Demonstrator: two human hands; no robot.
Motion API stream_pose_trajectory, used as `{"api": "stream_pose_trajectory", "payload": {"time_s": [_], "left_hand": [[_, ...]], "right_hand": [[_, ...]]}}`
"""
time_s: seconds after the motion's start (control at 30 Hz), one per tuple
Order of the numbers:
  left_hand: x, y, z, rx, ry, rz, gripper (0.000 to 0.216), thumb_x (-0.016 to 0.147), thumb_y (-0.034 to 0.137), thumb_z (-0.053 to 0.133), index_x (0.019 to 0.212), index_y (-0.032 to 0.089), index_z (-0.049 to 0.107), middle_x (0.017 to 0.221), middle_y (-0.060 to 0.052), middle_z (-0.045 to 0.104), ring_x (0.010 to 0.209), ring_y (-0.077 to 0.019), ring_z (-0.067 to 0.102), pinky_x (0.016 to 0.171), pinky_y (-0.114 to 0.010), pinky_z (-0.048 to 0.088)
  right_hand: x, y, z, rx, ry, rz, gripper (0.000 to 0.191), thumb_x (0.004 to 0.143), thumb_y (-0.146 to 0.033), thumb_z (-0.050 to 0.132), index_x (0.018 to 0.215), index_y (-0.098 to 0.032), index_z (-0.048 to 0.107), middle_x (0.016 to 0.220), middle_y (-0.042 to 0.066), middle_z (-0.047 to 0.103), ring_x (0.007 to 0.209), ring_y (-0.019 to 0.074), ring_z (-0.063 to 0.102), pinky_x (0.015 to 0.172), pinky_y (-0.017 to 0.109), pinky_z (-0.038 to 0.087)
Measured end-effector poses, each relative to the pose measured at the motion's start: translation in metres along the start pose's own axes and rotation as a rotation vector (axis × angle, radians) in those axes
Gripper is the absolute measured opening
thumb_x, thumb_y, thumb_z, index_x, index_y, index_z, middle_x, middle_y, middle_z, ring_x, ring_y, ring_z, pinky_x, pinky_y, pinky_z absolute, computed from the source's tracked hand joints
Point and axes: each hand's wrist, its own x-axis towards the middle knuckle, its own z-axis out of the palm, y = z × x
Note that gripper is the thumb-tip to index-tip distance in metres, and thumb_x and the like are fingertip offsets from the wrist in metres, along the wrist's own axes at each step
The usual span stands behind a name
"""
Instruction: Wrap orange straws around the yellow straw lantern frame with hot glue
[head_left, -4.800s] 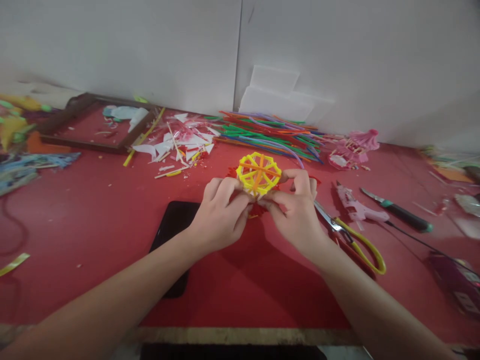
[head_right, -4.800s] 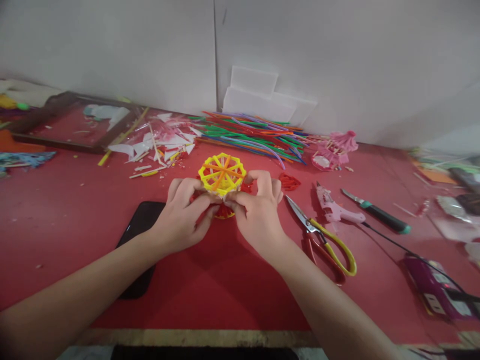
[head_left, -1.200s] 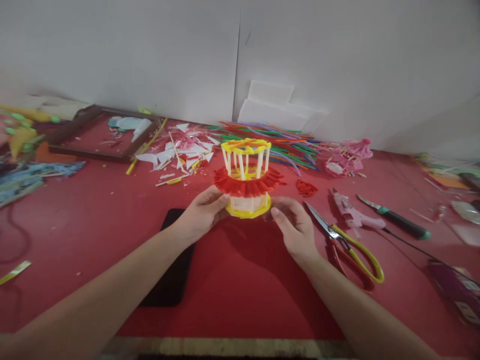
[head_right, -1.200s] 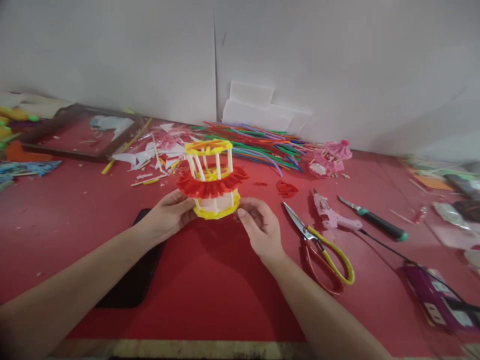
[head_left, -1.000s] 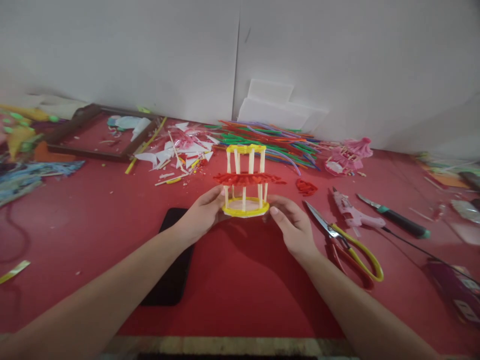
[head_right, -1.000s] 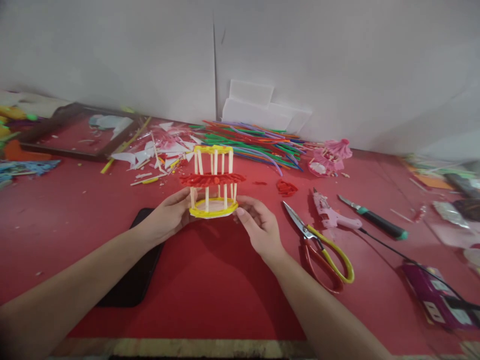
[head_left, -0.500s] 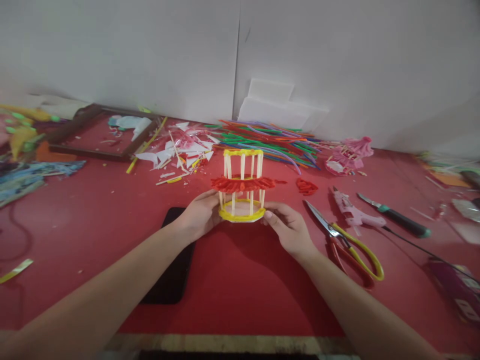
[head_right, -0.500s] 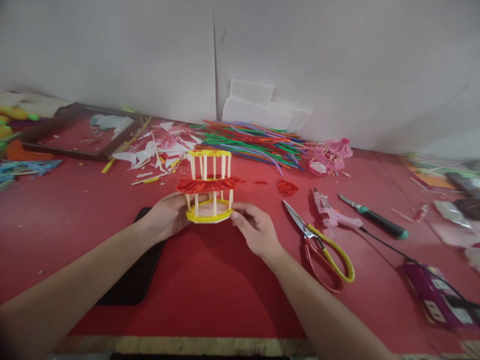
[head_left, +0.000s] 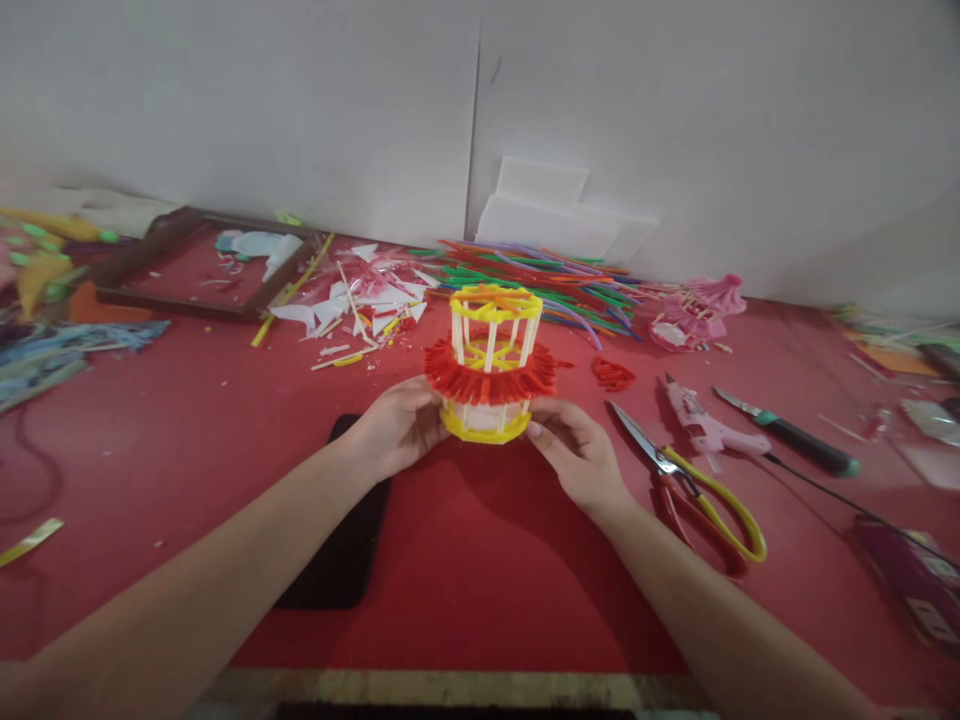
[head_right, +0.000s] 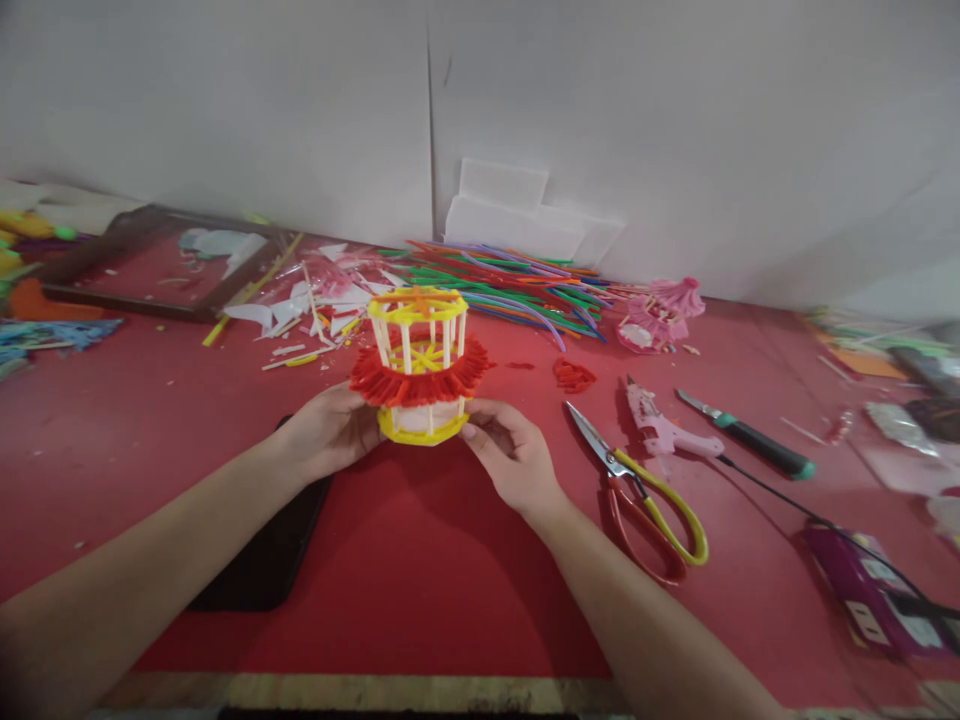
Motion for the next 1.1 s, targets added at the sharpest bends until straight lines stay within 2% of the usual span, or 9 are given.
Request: {"api": "stream_pose_trajectory", "payload": {"time_s": [0.1,0.17,0.27,0.4,0.53,0.7,0.87,1.1], "left_hand": [[0.001,0.001,0.000,-0.015,0.027,-0.027,0.021,0.069,0.005,0.063,0.087,0.014,0.068,0.089,-0.009,0.076,0.084,-0.0206,0.074,0.077,-0.027,0.063],[0.001,0.001,-0.001,-0.025,0.041,-0.028,0.023,0.071,0.005,0.063,0.091,0.014,0.068,0.090,-0.008,0.076,0.083,-0.0190,0.074,0.077,-0.025,0.063],[0.002,0.000,-0.003,-0.039,0.044,-0.011,0.026,0.074,0.005,0.063,0.097,0.015,0.066,0.093,-0.007,0.076,0.083,-0.0168,0.074,0.078,-0.023,0.062],[0.002,0.001,-0.002,-0.056,0.032,-0.014,0.024,0.074,0.001,0.061,0.094,0.014,0.066,0.090,-0.007,0.076,0.078,-0.0152,0.073,0.072,-0.020,0.062],[-0.001,0.003,0.005,-0.058,0.037,-0.045,0.022,0.077,0.000,0.061,0.093,0.013,0.068,0.087,-0.006,0.076,0.074,-0.0139,0.073,0.071,-0.019,0.062],[-0.006,0.003,0.009,-0.026,0.048,-0.078,0.039,0.077,-0.004,0.067,0.110,0.016,0.068,0.108,-0.006,0.076,0.086,-0.0147,0.075,0.080,-0.022,0.064],[-0.008,0.000,0.011,0.020,0.054,-0.124,0.052,0.074,-0.005,0.073,0.119,0.020,0.064,0.123,-0.006,0.071,0.097,-0.0164,0.074,0.082,-0.024,0.064],[-0.010,0.002,0.014,0.075,-0.027,-0.136,0.056,0.071,-0.001,0.078,0.121,0.019,0.063,0.136,-0.009,0.064,0.098,-0.0172,0.074,0.084,-0.025,0.063]], "right_hand": [[0.000,0.000,0.000,0.017,0.020,0.000,0.032,0.082,-0.042,0.075,0.109,-0.026,0.067,0.087,0.001,0.073,0.083,0.0153,0.071,0.079,0.032,0.061],[0.000,0.000,0.000,0.032,0.025,0.004,0.036,0.081,-0.041,0.076,0.112,-0.027,0.066,0.088,0.001,0.073,0.084,0.0153,0.071,0.079,0.032,0.061],[0.001,0.002,0.001,0.056,0.027,0.018,0.040,0.077,-0.043,0.078,0.112,-0.028,0.067,0.095,0.002,0.074,0.088,0.0162,0.071,0.081,0.034,0.062],[0.002,0.008,0.002,0.087,0.049,0.052,0.041,0.073,-0.045,0.081,0.109,-0.028,0.070,0.099,0.003,0.077,0.088,0.0176,0.073,0.082,0.035,0.062],[0.004,0.015,-0.001,0.135,0.110,0.078,0.038,0.078,-0.047,0.077,0.110,-0.027,0.070,0.106,0.004,0.078,0.099,0.0197,0.073,0.089,0.039,0.061],[0.005,0.015,-0.004,0.215,0.094,0.077,0.034,0.087,-0.053,0.067,0.108,-0.027,0.072,0.121,0.005,0.074,0.114,0.0237,0.069,0.103,0.047,0.054],[0.006,0.014,-0.005,0.271,0.035,0.077,0.037,0.086,-0.055,0.068,0.111,-0.028,0.071,0.126,0.005,0.072,0.122,0.0254,0.065,0.110,0.048,0.048],[0.004,0.021,-0.004,0.309,0.079,0.111,0.038,0.086,-0.058,0.066,0.108,-0.027,0.070,0.120,0.005,0.075,0.116,0.0266,0.067,0.104,0.047,0.053]]}}
